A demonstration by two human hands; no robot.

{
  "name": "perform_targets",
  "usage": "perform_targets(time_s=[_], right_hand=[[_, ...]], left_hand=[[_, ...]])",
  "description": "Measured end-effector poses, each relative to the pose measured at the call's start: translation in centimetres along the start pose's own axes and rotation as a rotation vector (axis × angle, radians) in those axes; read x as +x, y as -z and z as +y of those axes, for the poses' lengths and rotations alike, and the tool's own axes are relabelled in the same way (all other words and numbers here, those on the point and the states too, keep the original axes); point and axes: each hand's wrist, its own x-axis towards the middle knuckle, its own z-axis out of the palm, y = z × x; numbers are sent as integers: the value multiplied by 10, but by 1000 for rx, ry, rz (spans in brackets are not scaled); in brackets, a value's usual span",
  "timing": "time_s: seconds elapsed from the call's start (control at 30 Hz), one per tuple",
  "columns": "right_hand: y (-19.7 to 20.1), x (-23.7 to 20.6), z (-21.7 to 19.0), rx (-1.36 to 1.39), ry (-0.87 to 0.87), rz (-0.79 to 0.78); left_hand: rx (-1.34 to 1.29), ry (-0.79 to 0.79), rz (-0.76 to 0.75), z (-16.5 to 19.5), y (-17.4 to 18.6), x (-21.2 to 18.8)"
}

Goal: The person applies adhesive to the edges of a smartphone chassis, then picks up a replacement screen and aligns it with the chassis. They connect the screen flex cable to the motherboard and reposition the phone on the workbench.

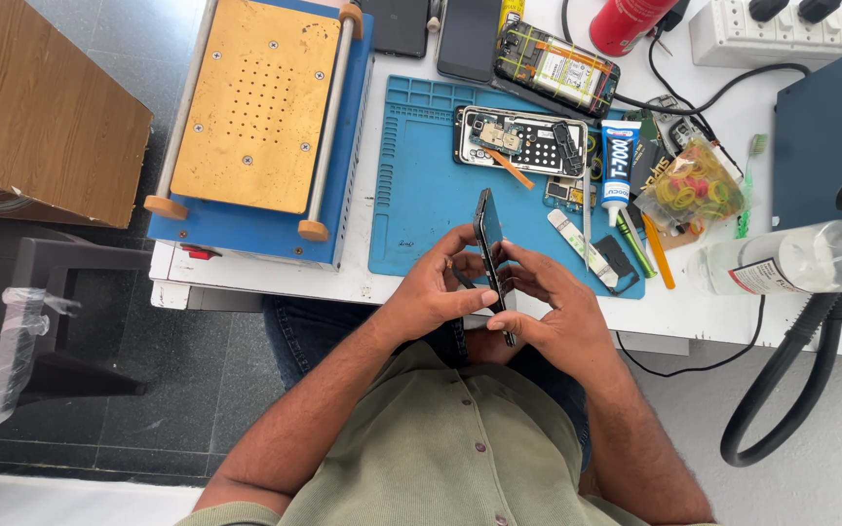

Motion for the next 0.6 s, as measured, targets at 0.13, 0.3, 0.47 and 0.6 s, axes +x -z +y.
perform_targets(time_s=[0.13,0.3,0.47,0.6], right_hand=[[-3,0,-5,12,9,2],[-3,0,-6,-23,13,-25],[3,-2,10,-92,-181,14],[5,2,33,145,-114,132]], left_hand=[[11,-16,4,1,-1,0],[12,3,63,2,-6,4],[-103,-15,74,-4,-6,5],[-185,-17,73,-11,-1,6]])
